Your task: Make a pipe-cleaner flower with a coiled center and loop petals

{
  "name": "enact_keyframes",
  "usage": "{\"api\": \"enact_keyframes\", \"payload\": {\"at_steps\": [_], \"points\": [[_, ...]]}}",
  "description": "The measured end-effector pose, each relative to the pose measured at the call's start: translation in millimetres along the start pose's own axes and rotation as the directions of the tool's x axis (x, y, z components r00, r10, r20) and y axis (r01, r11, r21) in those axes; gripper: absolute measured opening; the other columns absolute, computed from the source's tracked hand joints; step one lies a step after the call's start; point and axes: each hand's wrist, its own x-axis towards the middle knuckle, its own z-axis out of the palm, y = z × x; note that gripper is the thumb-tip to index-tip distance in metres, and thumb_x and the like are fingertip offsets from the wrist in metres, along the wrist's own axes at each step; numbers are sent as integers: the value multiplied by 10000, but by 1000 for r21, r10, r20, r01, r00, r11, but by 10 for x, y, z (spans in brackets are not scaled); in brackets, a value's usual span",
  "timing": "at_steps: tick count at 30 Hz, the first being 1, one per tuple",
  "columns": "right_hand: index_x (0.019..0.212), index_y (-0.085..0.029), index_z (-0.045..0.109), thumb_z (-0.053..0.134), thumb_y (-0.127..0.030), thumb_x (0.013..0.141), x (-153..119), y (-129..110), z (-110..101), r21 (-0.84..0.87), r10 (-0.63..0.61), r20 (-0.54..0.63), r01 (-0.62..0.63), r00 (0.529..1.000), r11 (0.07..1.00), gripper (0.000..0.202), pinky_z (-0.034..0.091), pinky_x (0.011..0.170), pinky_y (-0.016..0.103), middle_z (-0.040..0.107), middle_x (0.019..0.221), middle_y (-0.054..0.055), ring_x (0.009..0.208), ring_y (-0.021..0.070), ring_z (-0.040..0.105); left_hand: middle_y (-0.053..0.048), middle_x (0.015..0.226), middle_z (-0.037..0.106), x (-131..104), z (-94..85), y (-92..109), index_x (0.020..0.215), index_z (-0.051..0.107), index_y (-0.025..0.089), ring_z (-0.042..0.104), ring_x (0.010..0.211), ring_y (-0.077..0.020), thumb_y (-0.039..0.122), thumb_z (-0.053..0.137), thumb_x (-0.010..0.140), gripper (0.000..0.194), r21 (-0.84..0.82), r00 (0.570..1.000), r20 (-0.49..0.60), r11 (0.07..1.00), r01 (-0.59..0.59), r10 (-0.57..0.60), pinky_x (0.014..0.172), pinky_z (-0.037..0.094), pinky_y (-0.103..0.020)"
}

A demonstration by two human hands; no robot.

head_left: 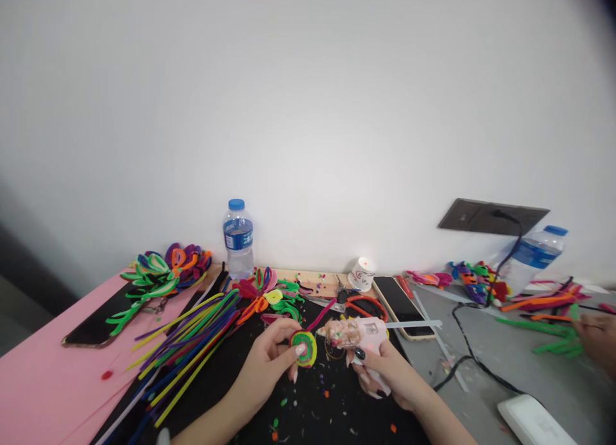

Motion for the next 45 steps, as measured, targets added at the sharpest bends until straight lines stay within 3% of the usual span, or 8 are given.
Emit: {"api": "enact_keyframes", "payload": {"at_steps": [15,45], "points": [[700,-129,535,694,-475,645,24,30,2,-26,40,-18,-40,999,999,385,260,324,173,459,438,-72,298,20,311,25,734,579,-17,22,18,910,527,175,479,410,-39,261,658,738,232,-6,999,46,1000,21,-21,397,391,-167],[734,-134,523,716,-475,627,-11,5,-3,-17,47,55,-46,997,999,406,279,311,167,449,419,-89,290,15,295,34,735,583,3,4,82,943,500,194,475,432,-42,274,646,756,251,-18,998,-59,1000,13,-14,425,361,-174]]}}
